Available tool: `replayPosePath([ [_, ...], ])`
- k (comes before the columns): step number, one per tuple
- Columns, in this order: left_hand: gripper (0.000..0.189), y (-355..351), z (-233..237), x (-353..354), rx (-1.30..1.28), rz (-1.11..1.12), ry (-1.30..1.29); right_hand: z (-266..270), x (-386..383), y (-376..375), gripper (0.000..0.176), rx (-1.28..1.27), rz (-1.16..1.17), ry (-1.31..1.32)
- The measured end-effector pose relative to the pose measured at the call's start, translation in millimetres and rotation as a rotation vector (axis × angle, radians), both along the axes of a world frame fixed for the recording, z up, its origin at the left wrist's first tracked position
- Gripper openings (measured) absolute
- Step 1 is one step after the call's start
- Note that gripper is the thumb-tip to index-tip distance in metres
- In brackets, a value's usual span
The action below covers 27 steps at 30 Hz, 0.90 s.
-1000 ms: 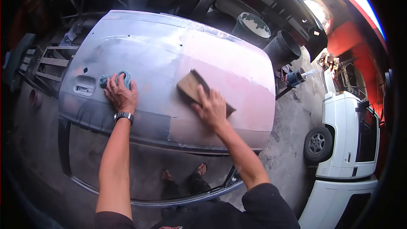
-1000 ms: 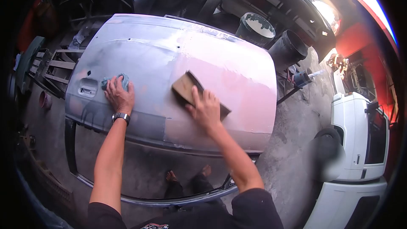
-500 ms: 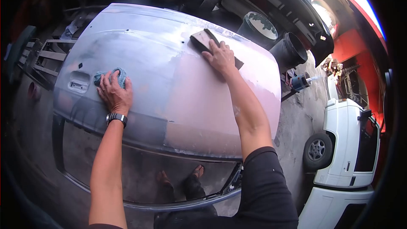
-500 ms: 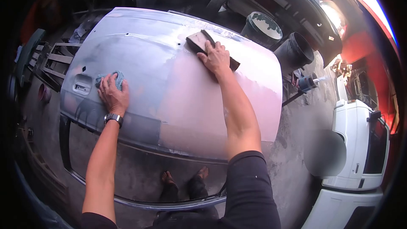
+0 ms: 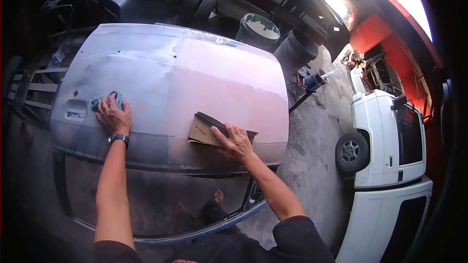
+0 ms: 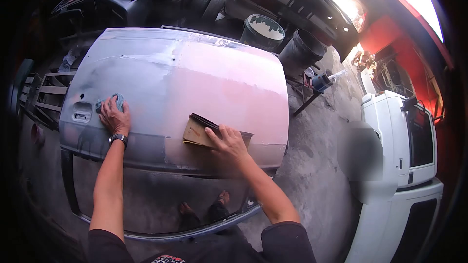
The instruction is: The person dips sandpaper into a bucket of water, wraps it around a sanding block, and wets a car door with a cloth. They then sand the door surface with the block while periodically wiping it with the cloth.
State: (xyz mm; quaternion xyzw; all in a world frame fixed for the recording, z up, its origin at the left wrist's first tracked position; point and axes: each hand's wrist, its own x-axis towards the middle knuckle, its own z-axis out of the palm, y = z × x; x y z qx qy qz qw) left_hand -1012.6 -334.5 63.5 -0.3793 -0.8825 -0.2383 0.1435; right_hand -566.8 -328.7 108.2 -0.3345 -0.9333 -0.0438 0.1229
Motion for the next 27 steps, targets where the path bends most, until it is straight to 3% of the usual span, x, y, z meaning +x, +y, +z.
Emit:
replayPosePath([
  [11, 0.048, -2, 2, -1, -0.042, -0.022, 0.014, -6, -21, -24, 0.096, -0.105, -0.175, 0.003],
  [18, 0.049, -1, -2, -2, -0.052, -0.009, 0.059, -12, -20, -25, 0.109, -0.053, -0.209, 0.012],
  [27, 0.048, -1, 2, 0, -0.068, 0.007, 0.092, -19, -21, -21, 0.106, 0.020, -0.197, 0.096],
])
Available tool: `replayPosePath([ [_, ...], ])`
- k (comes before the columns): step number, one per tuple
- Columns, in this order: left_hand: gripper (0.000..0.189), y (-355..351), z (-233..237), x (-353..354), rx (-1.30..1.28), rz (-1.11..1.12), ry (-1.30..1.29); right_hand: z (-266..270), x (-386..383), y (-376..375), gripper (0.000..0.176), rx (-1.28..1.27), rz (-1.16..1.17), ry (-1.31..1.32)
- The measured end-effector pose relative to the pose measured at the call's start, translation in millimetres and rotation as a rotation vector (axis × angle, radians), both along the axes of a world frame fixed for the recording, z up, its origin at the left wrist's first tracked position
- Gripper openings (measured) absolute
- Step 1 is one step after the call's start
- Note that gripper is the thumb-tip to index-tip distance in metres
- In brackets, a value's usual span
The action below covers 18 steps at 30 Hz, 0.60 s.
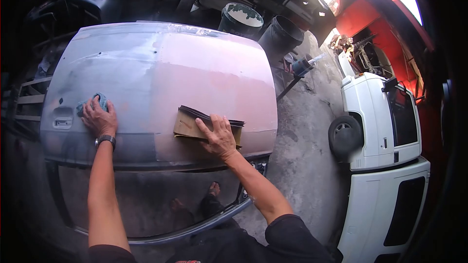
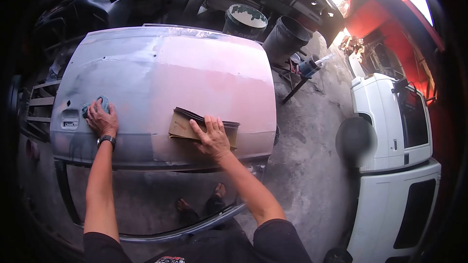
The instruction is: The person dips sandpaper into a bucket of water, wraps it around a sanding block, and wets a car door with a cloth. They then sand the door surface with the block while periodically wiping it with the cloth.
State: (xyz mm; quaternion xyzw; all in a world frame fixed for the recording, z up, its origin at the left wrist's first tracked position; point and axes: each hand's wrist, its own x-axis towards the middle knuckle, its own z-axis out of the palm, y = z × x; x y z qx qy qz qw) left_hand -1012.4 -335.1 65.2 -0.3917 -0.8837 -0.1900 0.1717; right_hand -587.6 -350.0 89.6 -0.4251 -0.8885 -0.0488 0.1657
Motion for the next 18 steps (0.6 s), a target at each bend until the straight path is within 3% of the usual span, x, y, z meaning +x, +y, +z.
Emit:
replayPosePath([
  [7, 0.050, -2, 0, -2, -0.015, -0.005, -0.020, 13, 0, 9, 0.098, -0.020, 0.019, -0.031],
  [18, 0.049, -1, -5, -5, 0.001, -0.009, -0.010, 11, -38, 93, 0.079, 0.030, -0.076, 0.023],
])
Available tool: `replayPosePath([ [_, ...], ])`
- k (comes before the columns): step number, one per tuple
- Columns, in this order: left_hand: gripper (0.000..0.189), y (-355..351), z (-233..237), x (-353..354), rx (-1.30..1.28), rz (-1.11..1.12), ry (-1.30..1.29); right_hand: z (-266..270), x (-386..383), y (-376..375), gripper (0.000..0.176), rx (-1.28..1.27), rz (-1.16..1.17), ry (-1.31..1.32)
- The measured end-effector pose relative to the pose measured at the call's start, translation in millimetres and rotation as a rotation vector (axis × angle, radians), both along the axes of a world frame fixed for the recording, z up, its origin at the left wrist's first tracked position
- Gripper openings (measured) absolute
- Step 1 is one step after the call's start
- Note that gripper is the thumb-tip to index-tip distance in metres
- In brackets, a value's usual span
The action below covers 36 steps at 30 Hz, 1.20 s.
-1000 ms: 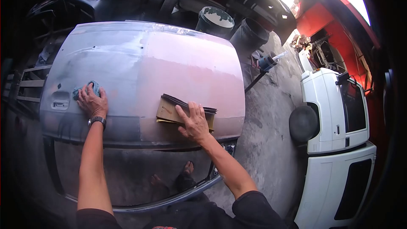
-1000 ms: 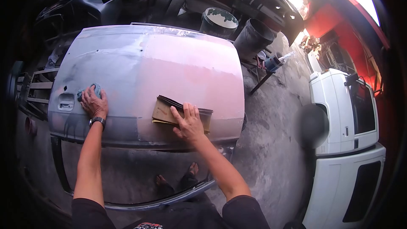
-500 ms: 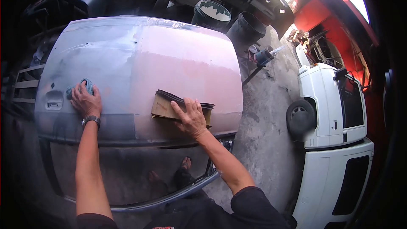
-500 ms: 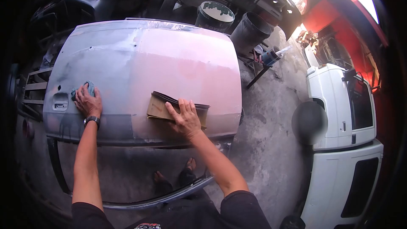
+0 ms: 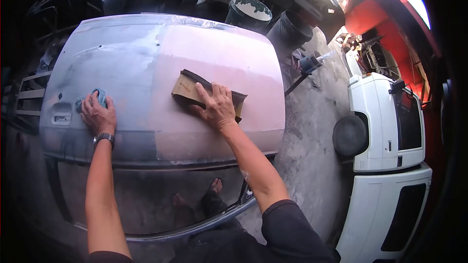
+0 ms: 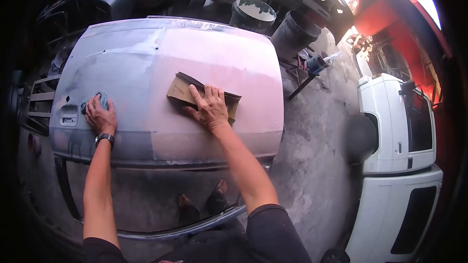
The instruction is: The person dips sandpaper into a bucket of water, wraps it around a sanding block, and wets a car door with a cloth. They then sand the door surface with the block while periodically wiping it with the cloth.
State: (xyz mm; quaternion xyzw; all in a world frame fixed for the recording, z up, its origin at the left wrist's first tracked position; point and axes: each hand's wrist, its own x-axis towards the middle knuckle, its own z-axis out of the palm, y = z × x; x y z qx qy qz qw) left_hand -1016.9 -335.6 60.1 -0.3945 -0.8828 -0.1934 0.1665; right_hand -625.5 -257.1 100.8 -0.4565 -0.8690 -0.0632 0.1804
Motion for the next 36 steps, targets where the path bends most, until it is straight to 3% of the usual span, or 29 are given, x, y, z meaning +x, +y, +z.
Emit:
replayPosePath([
  [15, 0.045, -1, 8, 4, 0.060, -0.064, 0.032, -12, -1, -4, 0.079, 0.100, -0.058, 0.011],
  [17, 0.042, -4, 22, 9, 0.114, -0.118, -0.003, -1, -1, -5, 0.079, 0.059, -0.025, 0.002],
  [19, 0.049, -2, 7, 6, 0.143, -0.090, -0.041, -5, -2, -6, 0.080, 0.014, -0.062, 0.017],
  [25, 0.052, -2, 15, 12, 0.141, -0.044, -0.193, -25, -3, 5, 0.080, 0.118, -0.092, -0.077],
  [36, 0.051, -2, 13, 12, 0.179, -0.051, -0.212, -27, 2, 4, 0.074, 0.146, -0.093, -0.097],
])
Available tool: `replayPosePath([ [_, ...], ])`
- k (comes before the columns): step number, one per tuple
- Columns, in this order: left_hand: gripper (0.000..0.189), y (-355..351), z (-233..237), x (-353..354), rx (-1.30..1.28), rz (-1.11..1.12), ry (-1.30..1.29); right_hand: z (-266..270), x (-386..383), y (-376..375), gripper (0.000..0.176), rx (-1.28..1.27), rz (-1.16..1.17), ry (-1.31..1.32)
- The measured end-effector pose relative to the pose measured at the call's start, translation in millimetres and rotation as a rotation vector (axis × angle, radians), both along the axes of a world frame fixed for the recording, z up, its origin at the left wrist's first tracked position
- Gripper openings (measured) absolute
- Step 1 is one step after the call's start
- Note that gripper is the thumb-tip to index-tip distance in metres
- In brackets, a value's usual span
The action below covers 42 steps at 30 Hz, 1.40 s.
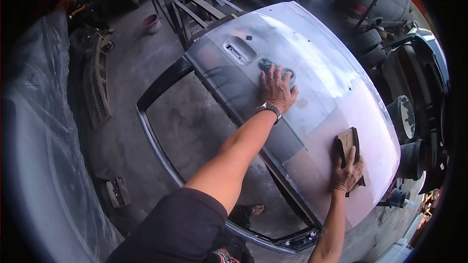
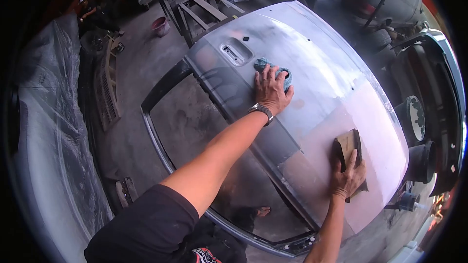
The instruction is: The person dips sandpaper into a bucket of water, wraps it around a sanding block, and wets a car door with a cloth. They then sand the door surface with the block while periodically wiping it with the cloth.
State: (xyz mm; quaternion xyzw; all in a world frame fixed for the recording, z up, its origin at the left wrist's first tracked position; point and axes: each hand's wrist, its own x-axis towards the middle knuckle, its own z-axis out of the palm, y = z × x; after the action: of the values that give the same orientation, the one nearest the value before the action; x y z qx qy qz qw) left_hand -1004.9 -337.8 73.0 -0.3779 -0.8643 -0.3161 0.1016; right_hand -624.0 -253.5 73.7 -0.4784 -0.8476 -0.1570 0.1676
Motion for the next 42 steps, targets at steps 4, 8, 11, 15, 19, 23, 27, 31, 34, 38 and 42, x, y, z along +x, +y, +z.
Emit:
replayPosePath([
  [4, 0.052, 2, -1, 1, 0.005, 0.006, -0.011, 6, -3, -3, 0.072, -0.038, -0.023, -0.005],
  [8, 0.053, 0, -3, 0, -0.012, 0.014, -0.035, 5, -3, -2, 0.066, -0.048, -0.042, -0.055],
  [11, 0.053, 3, -4, 0, -0.022, 0.008, -0.046, 11, -5, -2, 0.065, -0.053, -0.046, -0.072],
  [15, 0.053, 0, 1, 1, -0.035, 0.005, -0.067, 5, -2, 0, 0.065, -0.017, -0.043, -0.075],
  [19, 0.053, 2, -1, 1, -0.034, 0.004, -0.060, 6, -2, 0, 0.064, -0.029, -0.050, -0.083],
  [23, 0.053, 1, 2, 1, -0.032, 0.005, -0.055, 6, -3, 0, 0.065, -0.032, -0.048, -0.075],
  [27, 0.051, -3, -1, -3, 0.030, 0.031, -0.009, 2, -1, 3, 0.065, 0.007, -0.034, -0.079],
  [31, 0.045, -5, 0, -5, 0.099, -0.006, 0.178, 28, -14, -14, 0.066, -0.108, -0.048, -0.017],
  [34, 0.044, 2, -4, -3, 0.064, 0.001, 0.222, 20, -6, -6, 0.075, -0.042, 0.037, 0.049],
  [38, 0.047, 2, -1, -3, -0.033, -0.003, 0.133, 17, -7, -5, 0.086, -0.051, 0.005, 0.037],
  [42, 0.046, 2, -5, -3, -0.006, 0.011, 0.133, 18, -7, -4, 0.079, -0.063, 0.032, 0.044],
])
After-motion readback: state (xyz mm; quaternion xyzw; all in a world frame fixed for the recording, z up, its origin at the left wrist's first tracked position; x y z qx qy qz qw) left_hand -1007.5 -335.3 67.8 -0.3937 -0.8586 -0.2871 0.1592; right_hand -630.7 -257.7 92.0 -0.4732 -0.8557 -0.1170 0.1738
